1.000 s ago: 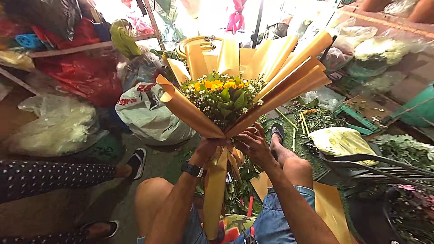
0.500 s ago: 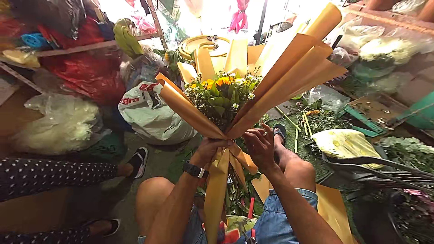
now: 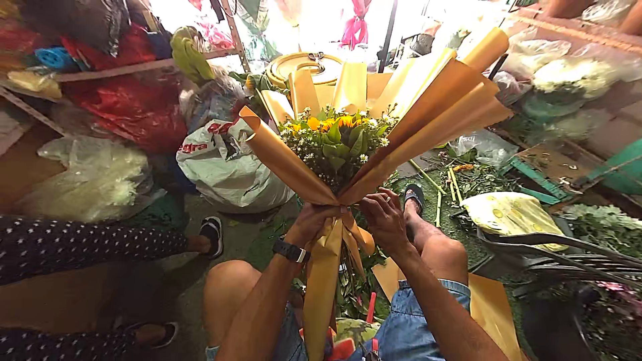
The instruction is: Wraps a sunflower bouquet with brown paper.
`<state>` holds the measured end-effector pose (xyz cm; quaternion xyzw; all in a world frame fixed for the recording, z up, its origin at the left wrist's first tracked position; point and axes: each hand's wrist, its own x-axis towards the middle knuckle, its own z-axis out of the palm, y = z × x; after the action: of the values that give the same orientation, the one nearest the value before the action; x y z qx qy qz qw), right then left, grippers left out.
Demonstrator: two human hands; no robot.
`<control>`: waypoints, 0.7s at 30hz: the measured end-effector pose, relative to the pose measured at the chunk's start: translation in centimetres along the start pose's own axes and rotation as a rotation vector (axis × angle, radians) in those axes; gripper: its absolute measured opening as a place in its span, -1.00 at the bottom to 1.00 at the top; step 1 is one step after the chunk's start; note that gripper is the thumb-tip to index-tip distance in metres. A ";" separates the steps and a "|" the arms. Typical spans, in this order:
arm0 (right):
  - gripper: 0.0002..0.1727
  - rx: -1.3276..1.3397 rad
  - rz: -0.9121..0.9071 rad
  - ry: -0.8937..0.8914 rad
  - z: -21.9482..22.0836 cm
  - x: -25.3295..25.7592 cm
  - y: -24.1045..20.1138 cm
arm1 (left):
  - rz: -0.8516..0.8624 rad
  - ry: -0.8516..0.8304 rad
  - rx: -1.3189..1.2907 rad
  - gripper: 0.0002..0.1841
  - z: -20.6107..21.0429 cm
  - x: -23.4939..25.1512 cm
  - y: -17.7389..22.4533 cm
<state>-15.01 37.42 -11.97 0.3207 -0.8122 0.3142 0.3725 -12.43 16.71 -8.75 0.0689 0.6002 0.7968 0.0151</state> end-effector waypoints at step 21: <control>-0.85 -0.027 -0.200 0.059 0.8 0.4 1.4 | -0.062 0.003 -0.103 -0.83 0.4 -0.1 0.3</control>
<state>-16.61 37.59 -12.42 0.3856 -0.7691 0.2738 0.4298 -12.31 16.99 -8.34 0.0482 0.5604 0.8257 0.0421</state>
